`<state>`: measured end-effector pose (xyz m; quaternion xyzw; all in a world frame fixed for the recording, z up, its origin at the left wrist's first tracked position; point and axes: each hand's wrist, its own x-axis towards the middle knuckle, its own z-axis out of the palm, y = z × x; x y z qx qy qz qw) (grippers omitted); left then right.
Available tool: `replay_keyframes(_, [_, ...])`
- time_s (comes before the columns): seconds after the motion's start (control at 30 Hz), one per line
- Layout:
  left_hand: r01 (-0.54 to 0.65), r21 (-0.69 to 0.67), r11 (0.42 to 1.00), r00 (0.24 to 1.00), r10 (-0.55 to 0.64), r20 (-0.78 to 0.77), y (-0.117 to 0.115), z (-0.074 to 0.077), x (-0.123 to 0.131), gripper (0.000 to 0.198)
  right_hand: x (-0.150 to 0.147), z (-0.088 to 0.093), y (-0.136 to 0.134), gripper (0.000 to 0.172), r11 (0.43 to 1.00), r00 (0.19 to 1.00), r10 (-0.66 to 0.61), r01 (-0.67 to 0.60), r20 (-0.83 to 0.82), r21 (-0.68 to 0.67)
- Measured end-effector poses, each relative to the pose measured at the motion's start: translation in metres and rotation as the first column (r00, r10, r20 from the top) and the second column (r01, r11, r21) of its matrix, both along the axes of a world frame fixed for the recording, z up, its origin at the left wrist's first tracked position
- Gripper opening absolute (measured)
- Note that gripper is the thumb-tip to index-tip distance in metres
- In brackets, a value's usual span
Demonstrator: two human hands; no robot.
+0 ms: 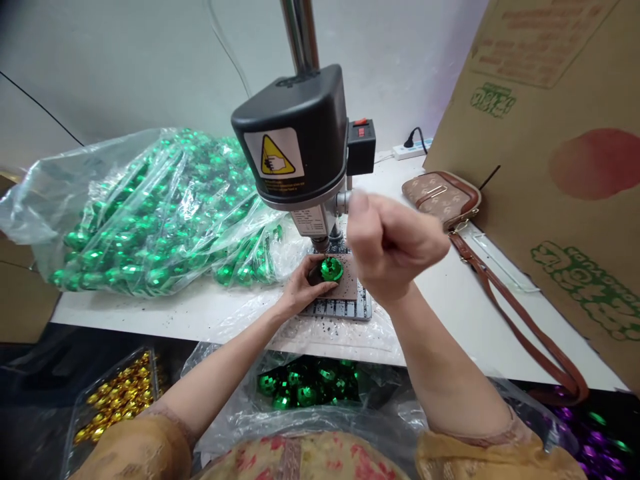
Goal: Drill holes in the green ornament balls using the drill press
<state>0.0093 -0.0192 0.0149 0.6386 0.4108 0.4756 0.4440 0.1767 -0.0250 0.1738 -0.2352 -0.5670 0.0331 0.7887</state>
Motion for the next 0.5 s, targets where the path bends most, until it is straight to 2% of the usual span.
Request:
replay_keyframes(0.07, [-0.033, -0.011, 0.999, 0.999, 0.033, 0.008, -0.001, 0.002, 0.002, 0.06, -0.004, 0.021, 0.0, 0.048, 1.0, 0.991, 0.03, -0.03, -0.128, -0.003])
replay_keyframes(0.13, [-0.097, 0.019, 0.995, 0.995, 0.097, -0.018, -0.007, 0.006, 0.001, 0.056, -0.006, 0.037, 0.002, 0.046, 0.995, 0.988, 0.087, -0.091, -0.129, -0.029])
replay_keyframes(0.2, [-0.154, 0.101, 0.983, 0.982, 0.164, -0.093, -0.019, 0.013, -0.004, 0.049, -0.006, 0.044, 0.005, 0.046, 0.99, 0.987, 0.114, -0.122, -0.113, -0.064])
replay_keyframes(0.23, [-0.144, 0.158, 0.977, 0.976, 0.167, -0.143, -0.028, 0.017, -0.008, 0.046, -0.005, 0.045, 0.006, 0.045, 0.989, 0.986, 0.12, -0.128, -0.113, -0.068])
replay_keyframes(0.3, [-0.004, 0.278, 0.961, 0.964, 0.078, -0.255, -0.051, 0.022, -0.02, 0.045, -0.004, 0.044, 0.008, 0.045, 0.99, 0.985, 0.119, -0.127, -0.123, -0.056])
replay_keyframes(0.37, [0.247, 0.367, 0.897, 0.908, -0.082, -0.41, -0.078, 0.023, -0.034, 0.051, -0.004, 0.042, 0.009, 0.044, 0.99, 0.983, 0.131, -0.135, -0.127, -0.026])
replay_keyframes(0.43, [0.497, 0.392, 0.774, 0.765, -0.178, -0.619, -0.106, 0.018, -0.047, 0.055, -0.004, 0.041, 0.008, 0.044, 0.991, 0.983, 0.129, -0.134, -0.13, -0.027])
replay_keyframes(0.5, [0.667, 0.372, 0.645, 0.609, -0.186, -0.771, -0.129, 0.012, -0.058, 0.052, -0.006, 0.041, 0.008, 0.044, 0.992, 0.984, 0.115, -0.121, -0.136, -0.043])
